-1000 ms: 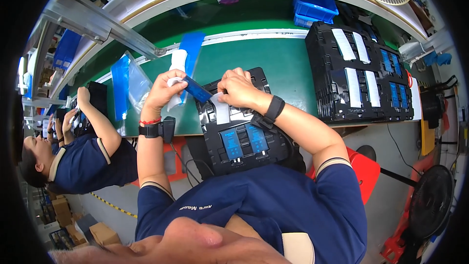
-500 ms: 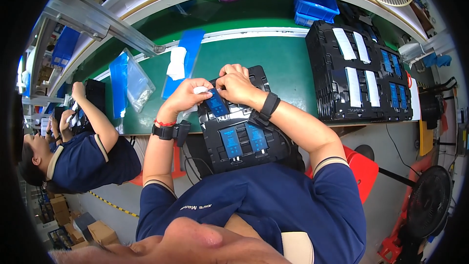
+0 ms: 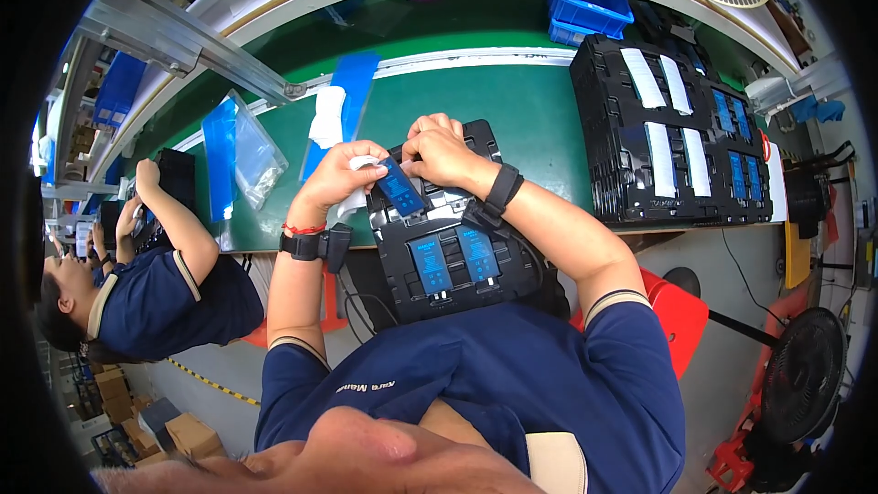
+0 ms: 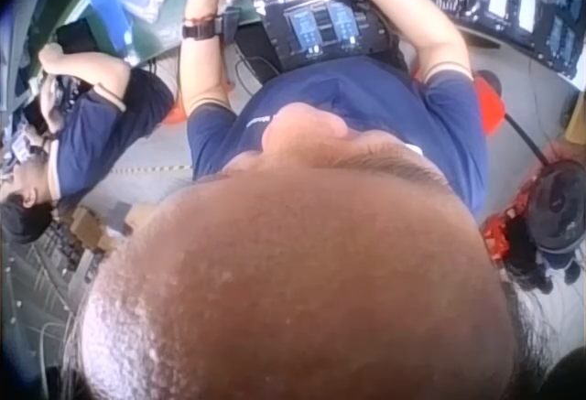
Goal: Applying protective white stickers and labels to electronic screen components in a plastic tray.
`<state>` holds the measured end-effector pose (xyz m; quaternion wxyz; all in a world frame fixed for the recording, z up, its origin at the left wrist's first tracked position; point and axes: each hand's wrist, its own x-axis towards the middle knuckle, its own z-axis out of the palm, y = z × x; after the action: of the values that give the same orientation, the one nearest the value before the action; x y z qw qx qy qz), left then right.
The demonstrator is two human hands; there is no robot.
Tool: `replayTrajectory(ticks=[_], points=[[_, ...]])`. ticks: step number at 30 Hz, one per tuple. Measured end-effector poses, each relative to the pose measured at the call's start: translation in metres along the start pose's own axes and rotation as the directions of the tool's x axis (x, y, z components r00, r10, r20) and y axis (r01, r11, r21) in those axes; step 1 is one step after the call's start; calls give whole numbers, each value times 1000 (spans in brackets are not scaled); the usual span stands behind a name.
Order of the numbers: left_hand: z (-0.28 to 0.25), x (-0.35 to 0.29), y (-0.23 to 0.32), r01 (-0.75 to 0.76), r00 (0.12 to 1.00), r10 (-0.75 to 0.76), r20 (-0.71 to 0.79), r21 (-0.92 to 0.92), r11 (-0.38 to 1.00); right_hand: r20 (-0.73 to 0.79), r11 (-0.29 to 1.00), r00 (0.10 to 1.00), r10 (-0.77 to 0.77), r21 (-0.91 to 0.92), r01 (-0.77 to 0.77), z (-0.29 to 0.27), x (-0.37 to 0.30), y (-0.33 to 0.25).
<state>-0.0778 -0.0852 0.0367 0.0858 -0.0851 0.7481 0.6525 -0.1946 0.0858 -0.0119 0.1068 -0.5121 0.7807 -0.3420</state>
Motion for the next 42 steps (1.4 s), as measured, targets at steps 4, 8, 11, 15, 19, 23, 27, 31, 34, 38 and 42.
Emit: replayTrajectory(ticks=[4, 8, 11, 15, 19, 23, 27, 31, 34, 38, 42], points=[[-2, -5, 2, 20, 1000, -19, 7, -115, 993, 33, 1000, 999, 13, 0, -13, -5, -1, -4], [-4, -1, -3, 5, 999, -6, -39, -29, 1000, 47, 1000, 999, 18, -26, -16, -5, -1, -5], [0, 2, -3, 35, 999, -35, -24, 11, 999, 15, 1000, 1000, 6, -9, -6, 0, -1, 1], [7, 6, -5, 73, 997, -74, 2, 150, 986, 2, 1000, 1000, -1, -11, 1, 2, -1, 1], [14, 8, -5, 70, 998, -66, -23, 220, 973, -1, 999, 1000, -7, -45, 7, 2, -2, 1], [14, 11, -16, -43, 998, 59, -38, 341, 939, -9, 997, 998, 58, 41, -58, -4, -2, -1], [11, 9, -21, -318, 897, 440, -32, 646, 695, -145, 999, 989, 24, -32, -28, -26, -9, -9], [14, -1, -9, -104, 980, 116, -162, 80, 991, -172, 999, 985, 7, -32, -12, -53, -29, -15], [26, -6, -2, -114, 990, 83, -118, -295, 949, -32, 998, 999, -22, -62, 20, -48, -53, -17], [47, -8, 7, -92, 986, 24, -164, -422, 902, 46, 999, 998, 30, 14, -31, -36, -73, -35], [79, -9, 1, -71, 992, 16, -126, -444, 893, -194, 904, 959, 205, 414, -109, -42, -76, -45]])
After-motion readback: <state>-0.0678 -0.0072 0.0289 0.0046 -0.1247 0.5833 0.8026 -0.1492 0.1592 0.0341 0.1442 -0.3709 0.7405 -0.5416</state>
